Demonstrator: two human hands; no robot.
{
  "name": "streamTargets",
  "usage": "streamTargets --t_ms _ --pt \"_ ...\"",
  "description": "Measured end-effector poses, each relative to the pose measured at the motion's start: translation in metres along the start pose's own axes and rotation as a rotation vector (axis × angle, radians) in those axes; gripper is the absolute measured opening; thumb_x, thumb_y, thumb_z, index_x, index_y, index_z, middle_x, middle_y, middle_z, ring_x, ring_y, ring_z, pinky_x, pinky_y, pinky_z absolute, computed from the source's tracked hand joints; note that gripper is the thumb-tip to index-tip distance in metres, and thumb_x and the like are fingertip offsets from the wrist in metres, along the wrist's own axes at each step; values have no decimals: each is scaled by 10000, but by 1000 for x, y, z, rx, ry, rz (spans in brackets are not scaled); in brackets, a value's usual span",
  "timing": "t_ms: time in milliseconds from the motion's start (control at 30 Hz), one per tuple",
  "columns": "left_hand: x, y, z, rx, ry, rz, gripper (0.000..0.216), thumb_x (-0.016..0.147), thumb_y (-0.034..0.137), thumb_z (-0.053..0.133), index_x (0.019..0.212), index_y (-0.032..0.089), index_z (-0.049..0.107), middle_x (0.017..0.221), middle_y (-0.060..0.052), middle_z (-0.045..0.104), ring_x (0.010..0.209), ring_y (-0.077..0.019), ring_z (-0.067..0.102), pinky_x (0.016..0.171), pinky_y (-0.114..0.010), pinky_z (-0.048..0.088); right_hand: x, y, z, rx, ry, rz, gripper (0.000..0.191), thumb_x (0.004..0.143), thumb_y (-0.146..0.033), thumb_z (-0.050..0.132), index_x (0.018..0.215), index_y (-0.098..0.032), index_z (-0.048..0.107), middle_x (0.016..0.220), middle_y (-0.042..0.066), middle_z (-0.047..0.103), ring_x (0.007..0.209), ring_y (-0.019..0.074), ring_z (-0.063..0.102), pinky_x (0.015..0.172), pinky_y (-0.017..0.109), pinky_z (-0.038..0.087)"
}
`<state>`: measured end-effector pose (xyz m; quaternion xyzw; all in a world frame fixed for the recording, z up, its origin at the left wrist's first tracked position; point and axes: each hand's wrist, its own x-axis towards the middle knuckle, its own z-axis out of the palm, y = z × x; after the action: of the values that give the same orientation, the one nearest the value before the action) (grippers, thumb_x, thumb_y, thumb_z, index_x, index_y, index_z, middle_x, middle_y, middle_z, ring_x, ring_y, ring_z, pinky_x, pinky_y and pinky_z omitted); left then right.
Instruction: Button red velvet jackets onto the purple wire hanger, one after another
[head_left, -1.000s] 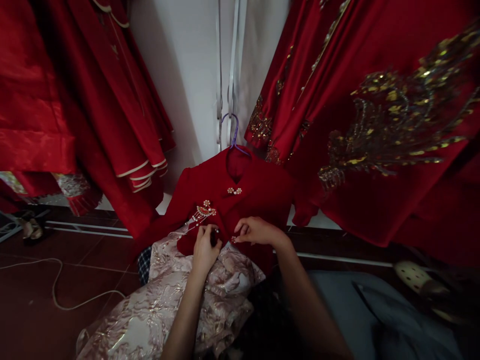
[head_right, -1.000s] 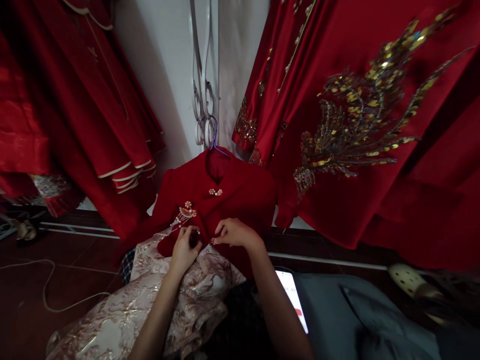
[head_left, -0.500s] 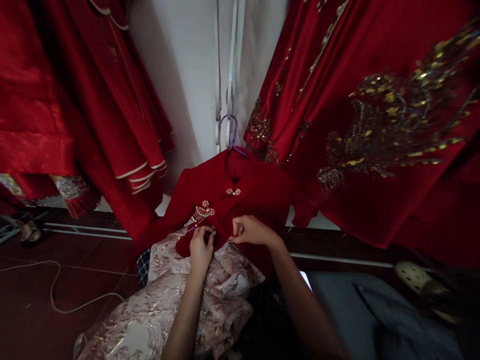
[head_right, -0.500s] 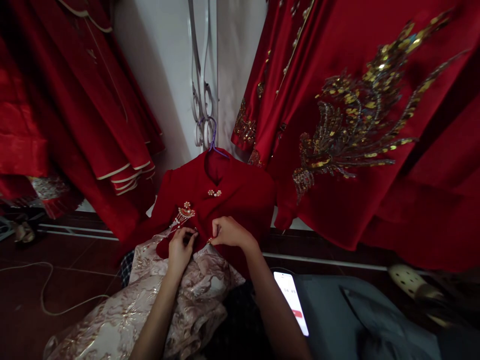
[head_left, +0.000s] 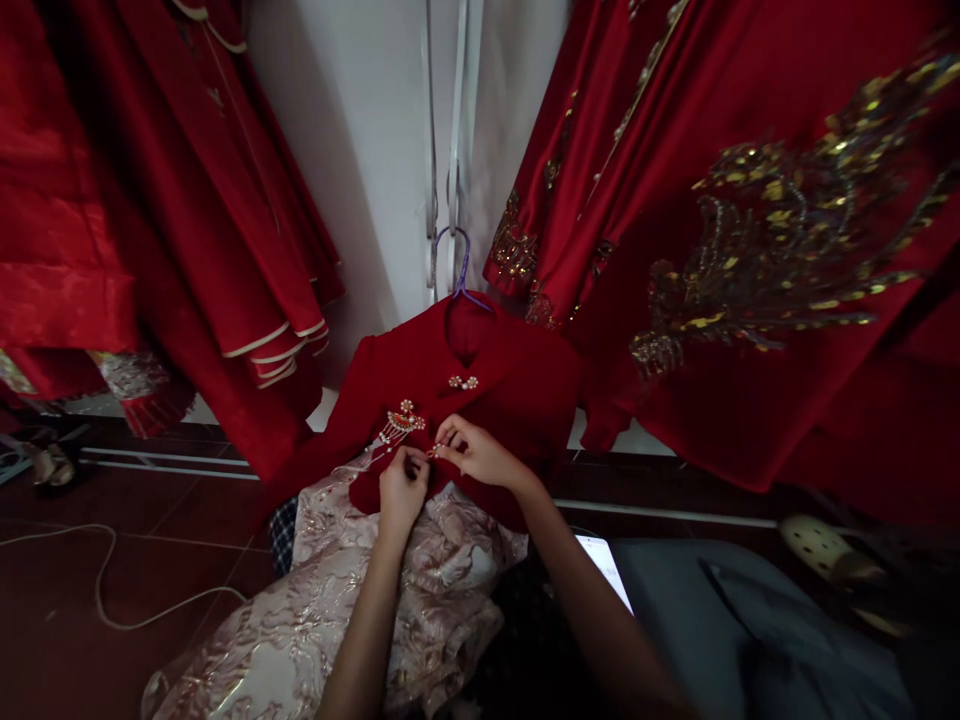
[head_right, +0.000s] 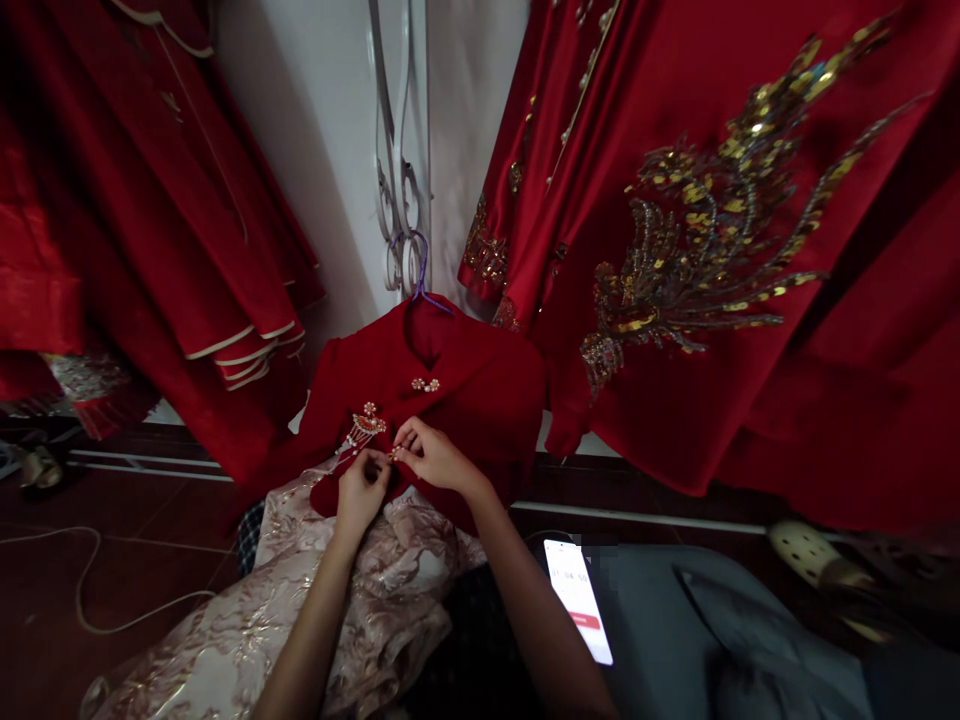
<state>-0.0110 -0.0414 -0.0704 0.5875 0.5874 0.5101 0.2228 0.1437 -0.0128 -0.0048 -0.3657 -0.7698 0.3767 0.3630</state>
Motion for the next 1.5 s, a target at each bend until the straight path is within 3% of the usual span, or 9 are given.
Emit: streamTargets --t_ms 167,333,567,733,1000,1133,1300,1500 --pt "2 -17 -1 -355 61 -169 275 734 372 574 842 132 654 705 -40 673 575 -124 597 518 -213 457 11 35 35 140 57 125 124 748 -253 587 819 -191 507 783 2 557 682 116 534 544 221 446" --pt "3 -18 -2 -520 57 -264 318 704 373 606 877 118 684 804 -77 700 593 -129 618 447 -191 433 11 42 40 181 75 127 168 754 -303 589 860 -193 521 795 8 558 710 125 536 492 202 434" --pt "-2 -12 -3 -504 32 -280 370 639 314 686 954 119 689 781 -67 713 644 -134 632 506 -185 463 12 45 41 130 126 84 143 758 -277 588 842 -182 522 777 0 563 685 105 536 623 237 450" --pt "-2 -15 -2 -495 45 -264 383 633 343 692 948 124 695 810 -72 718 614 -133 631 503 -198 478 11 46 43 89 147 79 139 752 -250 584 855 -184 519 752 -6 563 683 105 536 636 236 446" --pt "-3 -17 -2 -474 25 -219 342 640 289 678 945 135 702 836 -78 720 690 -164 663 605 -245 537 11 47 39 136 100 62 212 702 -261 626 862 -181 512 764 -11 562 618 85 511 577 213 431" --pt "-2 -18 -2 -457 19 -216 314 634 267 673 917 134 708 841 -72 720 723 -167 667 678 -264 543 9 49 42 127 154 56 207 716 -308 607 848 -185 505 736 -16 570 595 90 522 537 208 426" --pt "-2 -24 -1 -414 3 -199 307 638 300 679 893 132 711 797 -71 720 636 -151 654 608 -248 537 5 46 44 47 184 35 162 738 -304 574 838 -191 518 680 -24 562 588 96 527 485 189 387" --pt "-1 -28 2 -376 14 -139 265 655 293 669 873 150 715 833 -71 720 713 -165 666 699 -271 538 3 46 42 10 188 22 148 749 -283 554 864 -197 519 749 -4 584 627 100 539 486 185 387"
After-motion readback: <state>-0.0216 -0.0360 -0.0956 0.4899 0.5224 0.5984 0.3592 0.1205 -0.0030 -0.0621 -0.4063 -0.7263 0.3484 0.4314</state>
